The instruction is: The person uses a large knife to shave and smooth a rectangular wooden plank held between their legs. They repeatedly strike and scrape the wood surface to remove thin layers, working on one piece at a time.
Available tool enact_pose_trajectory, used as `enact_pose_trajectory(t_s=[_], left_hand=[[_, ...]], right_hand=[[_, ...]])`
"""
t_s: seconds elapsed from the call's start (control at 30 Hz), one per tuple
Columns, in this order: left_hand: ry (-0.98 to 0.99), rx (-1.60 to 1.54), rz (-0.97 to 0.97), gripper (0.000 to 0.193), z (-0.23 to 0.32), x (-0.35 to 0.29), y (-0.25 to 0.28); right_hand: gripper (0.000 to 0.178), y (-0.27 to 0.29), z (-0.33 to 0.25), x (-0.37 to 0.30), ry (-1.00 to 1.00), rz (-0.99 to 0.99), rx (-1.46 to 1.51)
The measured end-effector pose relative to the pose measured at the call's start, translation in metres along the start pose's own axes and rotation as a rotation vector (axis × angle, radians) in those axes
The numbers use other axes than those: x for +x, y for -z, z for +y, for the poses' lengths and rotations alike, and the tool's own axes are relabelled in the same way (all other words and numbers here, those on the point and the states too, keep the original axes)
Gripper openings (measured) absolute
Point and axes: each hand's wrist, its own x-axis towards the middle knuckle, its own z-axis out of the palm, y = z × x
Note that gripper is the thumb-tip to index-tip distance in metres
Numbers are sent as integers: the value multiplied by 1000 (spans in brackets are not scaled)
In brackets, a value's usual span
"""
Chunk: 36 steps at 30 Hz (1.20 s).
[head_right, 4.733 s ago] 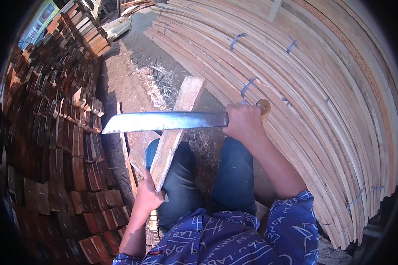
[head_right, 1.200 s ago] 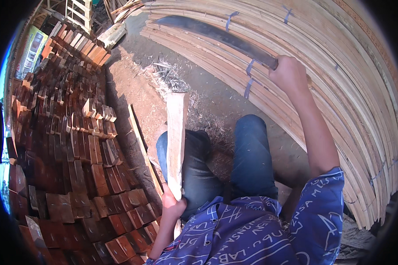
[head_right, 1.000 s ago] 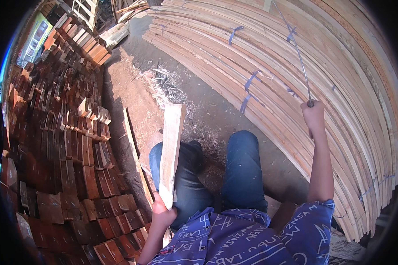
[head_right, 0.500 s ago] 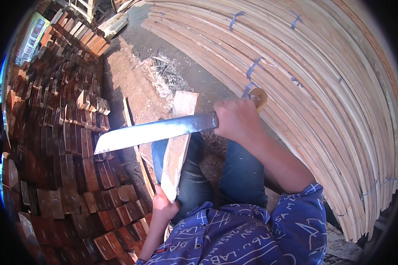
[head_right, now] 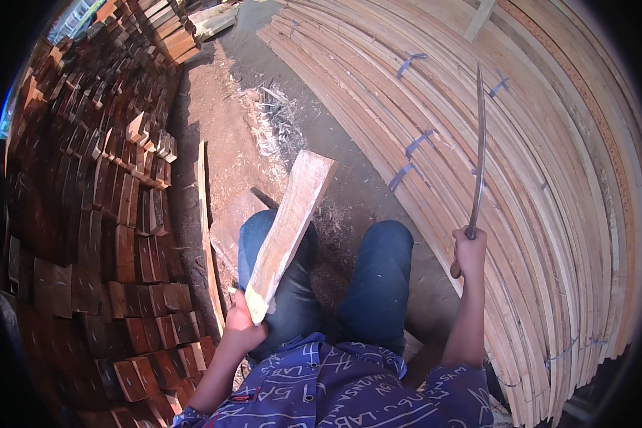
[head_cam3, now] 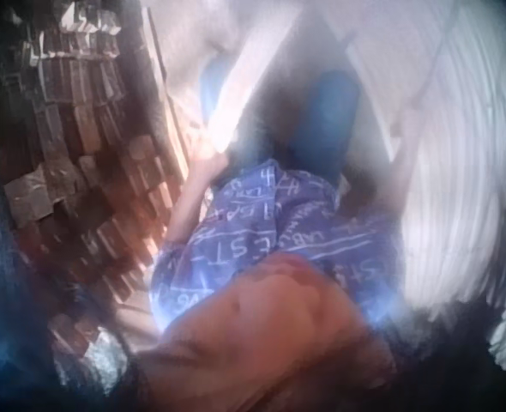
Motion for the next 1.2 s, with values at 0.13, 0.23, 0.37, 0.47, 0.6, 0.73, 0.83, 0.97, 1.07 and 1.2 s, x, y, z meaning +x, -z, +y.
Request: enact_pose_trajectory(t_s=[0.13,0.23,0.37,0.47,0.6,0.73,0.83,0.97,1.07,1.2], left_hand=[[69,21,-79,55,13,3,4],[65,48,-102,55,22,3,7],[59,9,-84,54,19,2,4],[43,-10,-62,52,22,2,6],[-14,-71,-67,49,17,-1,11],[-91,-58,-36,45,19,1,17],[-129,-20,-14,47,24,1,17],[-226,-17,21,55,17,2,8],[-190,-68,22,55,10,0,8],[-203,-161,84,55,6,2,13]], right_hand=[[25,-31,13,-61,-83,-119,65],[27,-51,6,-76,267,-130,-152],[20,-80,-77,-98,578,-162,-347],[17,-99,-114,-96,755,-190,-538],[17,-109,-133,-68,945,-114,-691],[16,-97,-140,-63,919,-142,-792],[16,-90,-130,-61,899,-95,-829],[14,-65,-120,-54,849,-27,-905],[14,-18,-116,-20,627,275,-877],[20,83,-68,41,290,343,-559]])
